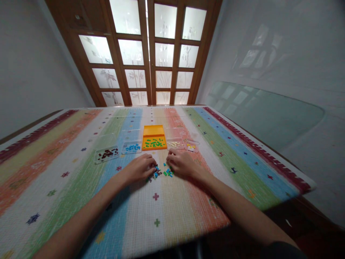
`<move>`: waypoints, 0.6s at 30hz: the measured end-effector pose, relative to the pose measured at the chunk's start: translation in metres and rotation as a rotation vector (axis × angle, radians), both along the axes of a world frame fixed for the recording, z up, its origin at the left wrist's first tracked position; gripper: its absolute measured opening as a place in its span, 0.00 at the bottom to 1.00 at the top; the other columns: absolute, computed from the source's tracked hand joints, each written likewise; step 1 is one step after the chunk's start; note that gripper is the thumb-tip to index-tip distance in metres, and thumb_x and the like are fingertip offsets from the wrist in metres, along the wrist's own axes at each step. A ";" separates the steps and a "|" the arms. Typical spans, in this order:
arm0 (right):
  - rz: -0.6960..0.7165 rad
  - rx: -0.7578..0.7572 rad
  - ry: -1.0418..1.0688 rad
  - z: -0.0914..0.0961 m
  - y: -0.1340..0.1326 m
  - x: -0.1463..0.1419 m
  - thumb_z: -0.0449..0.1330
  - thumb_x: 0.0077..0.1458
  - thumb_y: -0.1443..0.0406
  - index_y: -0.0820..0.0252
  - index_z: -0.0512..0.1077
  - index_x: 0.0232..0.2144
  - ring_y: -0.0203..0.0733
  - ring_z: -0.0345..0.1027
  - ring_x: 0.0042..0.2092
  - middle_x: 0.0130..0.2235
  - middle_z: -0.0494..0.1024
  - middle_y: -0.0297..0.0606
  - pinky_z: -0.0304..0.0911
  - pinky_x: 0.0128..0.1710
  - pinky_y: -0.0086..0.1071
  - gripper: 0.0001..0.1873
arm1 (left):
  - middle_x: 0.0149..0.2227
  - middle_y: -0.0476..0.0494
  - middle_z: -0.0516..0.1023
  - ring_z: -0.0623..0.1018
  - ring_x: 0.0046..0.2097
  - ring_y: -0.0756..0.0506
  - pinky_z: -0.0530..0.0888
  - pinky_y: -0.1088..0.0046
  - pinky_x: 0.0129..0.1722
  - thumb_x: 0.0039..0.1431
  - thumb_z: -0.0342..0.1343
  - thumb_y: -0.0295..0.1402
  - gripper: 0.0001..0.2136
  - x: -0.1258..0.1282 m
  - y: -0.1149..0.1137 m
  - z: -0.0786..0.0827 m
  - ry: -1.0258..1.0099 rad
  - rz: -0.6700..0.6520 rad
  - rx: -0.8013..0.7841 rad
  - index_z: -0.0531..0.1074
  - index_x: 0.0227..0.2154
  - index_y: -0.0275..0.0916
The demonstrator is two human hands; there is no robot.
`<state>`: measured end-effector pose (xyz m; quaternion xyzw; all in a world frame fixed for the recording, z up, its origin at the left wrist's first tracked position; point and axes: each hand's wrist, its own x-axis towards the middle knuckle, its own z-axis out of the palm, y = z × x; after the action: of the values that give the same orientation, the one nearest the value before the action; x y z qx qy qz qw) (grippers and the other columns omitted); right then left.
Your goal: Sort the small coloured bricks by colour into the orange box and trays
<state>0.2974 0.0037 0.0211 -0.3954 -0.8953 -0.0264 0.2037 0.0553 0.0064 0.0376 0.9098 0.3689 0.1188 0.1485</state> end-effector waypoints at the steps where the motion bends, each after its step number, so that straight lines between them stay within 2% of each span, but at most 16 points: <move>1: -0.001 0.001 -0.004 0.000 0.000 0.000 0.56 0.60 0.70 0.62 0.76 0.30 0.35 0.58 0.29 0.36 0.76 0.40 0.46 0.30 0.32 0.10 | 0.35 0.41 0.77 0.75 0.38 0.44 0.72 0.67 0.42 0.62 0.53 0.33 0.09 0.001 0.000 0.001 -0.002 0.002 0.002 0.78 0.39 0.37; 7: 0.009 0.005 -0.003 -0.001 0.001 0.000 0.56 0.60 0.70 0.62 0.76 0.29 0.34 0.58 0.28 0.36 0.76 0.40 0.45 0.29 0.33 0.10 | 0.33 0.42 0.77 0.74 0.34 0.46 0.71 0.69 0.38 0.59 0.53 0.29 0.09 0.004 -0.001 0.003 -0.031 0.017 -0.004 0.79 0.36 0.38; 18: 0.011 -0.011 -0.015 -0.001 0.003 0.000 0.56 0.59 0.70 0.62 0.76 0.28 0.34 0.57 0.28 0.35 0.75 0.40 0.45 0.29 0.33 0.10 | 0.27 0.43 0.80 0.75 0.30 0.46 0.69 0.71 0.32 0.55 0.54 0.30 0.08 0.010 0.010 0.005 0.026 0.050 -0.060 0.80 0.29 0.39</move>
<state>0.2975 0.0067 0.0200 -0.3911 -0.8991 -0.0234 0.1952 0.0658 0.0159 0.0428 0.8969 0.3968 0.0998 0.1678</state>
